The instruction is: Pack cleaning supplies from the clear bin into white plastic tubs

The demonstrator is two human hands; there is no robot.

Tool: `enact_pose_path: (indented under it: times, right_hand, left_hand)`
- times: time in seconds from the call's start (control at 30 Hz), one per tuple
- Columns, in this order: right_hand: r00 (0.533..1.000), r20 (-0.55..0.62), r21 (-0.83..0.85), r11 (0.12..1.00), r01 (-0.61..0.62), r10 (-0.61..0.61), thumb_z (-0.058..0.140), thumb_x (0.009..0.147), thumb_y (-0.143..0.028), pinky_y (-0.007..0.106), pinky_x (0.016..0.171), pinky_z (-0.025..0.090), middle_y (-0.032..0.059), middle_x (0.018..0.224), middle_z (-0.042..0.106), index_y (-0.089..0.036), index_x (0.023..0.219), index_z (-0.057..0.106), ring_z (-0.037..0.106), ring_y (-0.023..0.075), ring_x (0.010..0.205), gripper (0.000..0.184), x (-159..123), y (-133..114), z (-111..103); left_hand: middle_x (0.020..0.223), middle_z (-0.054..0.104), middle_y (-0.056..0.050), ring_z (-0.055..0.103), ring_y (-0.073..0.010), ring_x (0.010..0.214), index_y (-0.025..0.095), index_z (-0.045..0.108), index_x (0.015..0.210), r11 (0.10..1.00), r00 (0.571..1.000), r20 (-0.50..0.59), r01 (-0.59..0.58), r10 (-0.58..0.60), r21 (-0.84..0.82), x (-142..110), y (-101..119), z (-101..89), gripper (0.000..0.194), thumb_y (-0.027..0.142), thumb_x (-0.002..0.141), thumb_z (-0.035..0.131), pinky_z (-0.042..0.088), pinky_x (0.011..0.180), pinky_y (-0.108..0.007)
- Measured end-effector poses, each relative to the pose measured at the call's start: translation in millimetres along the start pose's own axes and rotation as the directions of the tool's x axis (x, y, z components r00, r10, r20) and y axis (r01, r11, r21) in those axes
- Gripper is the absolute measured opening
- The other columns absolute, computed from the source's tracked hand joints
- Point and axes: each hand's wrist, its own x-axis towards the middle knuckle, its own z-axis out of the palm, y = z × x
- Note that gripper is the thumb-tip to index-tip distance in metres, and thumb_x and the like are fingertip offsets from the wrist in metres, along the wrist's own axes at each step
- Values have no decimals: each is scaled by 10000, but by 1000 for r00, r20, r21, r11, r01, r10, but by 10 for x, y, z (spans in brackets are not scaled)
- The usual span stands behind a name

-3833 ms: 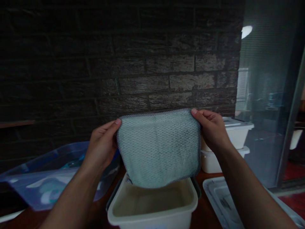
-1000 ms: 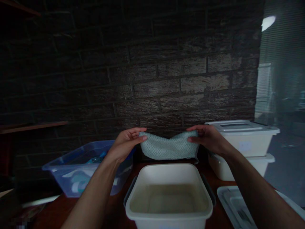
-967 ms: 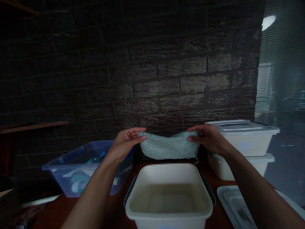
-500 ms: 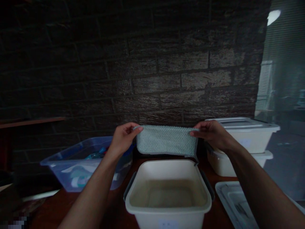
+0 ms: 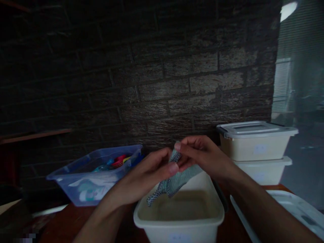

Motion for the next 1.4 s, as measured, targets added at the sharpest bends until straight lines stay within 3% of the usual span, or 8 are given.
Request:
enact_pose_path:
  times: [0.3,0.4,0.53,0.77,0.93,1.1,1.2,1.4]
  right_hand:
    - [909,-175,-379,878,292,-378,825,811,-408,375,908,537,78,1106,733,-217,1218,691,675,223,1008,469,39,45,-213]
    - [948,-8,-338,893,297,-319,878,755,-375,387,1010,487,72,1262,677,-246,1332,613,604,246,1186,648,69,116,-316]
    - [986,150,-159,982,101,-77,800,837,-418,291,699,536,48,953,727,-171,1061,726,668,189,827,341,77,172,-315]
    - [986,-63,-302,945,127,-153,687,907,-528,274,579,473,30,773,681,-169,890,711,607,166,665,360,97,193,-384]
    - [773,-269,-713,658,241,-574,798,815,-481,311,740,487,38,923,658,-200,1055,623,603,193,834,409,45,105,-293]
    - [929,150,-791,522,318,-338,820,781,-477,263,608,403,-32,763,607,-221,875,626,546,133,681,334,-187,-78,89]
    - [944,166,-830,477,290,-284,740,859,-368,262,612,372,-31,743,610,-201,776,619,536,119,659,222,-221,-55,228]
    - [944,171,-676,663,321,-282,546,976,-229,218,522,328,-57,633,550,-187,766,609,474,77,558,224,-154,-1,129]
  left_hand:
    - [954,741,-52,629,-159,752,227,769,1007,951,997,6,77,-79,-298,120,-127,9,219,378,972,615,497,757,-287]
    - [894,737,-46,636,-147,724,219,774,982,929,997,20,79,-77,-361,115,-126,21,201,354,971,626,496,739,-276]
    - [897,745,-45,671,-154,753,213,775,1023,930,997,14,73,-73,-359,90,-67,38,188,338,958,649,523,750,-270]
    - [903,749,-86,697,-183,762,159,767,1005,943,998,-12,61,-68,-328,86,-40,-5,269,392,958,641,612,699,-310]
    - [788,736,-75,700,-153,686,113,741,864,952,992,-111,31,-68,-304,113,-77,-38,334,430,938,665,611,655,-260]
    - [675,705,-40,667,-135,565,121,702,754,988,955,-290,20,-64,-153,133,-75,-4,404,509,866,724,569,535,-212]
    - [627,687,-41,635,-120,522,122,657,658,999,940,-339,17,-32,-46,132,-73,35,467,541,853,723,499,470,-172]
    - [747,744,-78,726,-164,664,120,696,871,967,984,-148,62,-100,-246,122,-119,-33,378,491,931,658,600,656,-256]
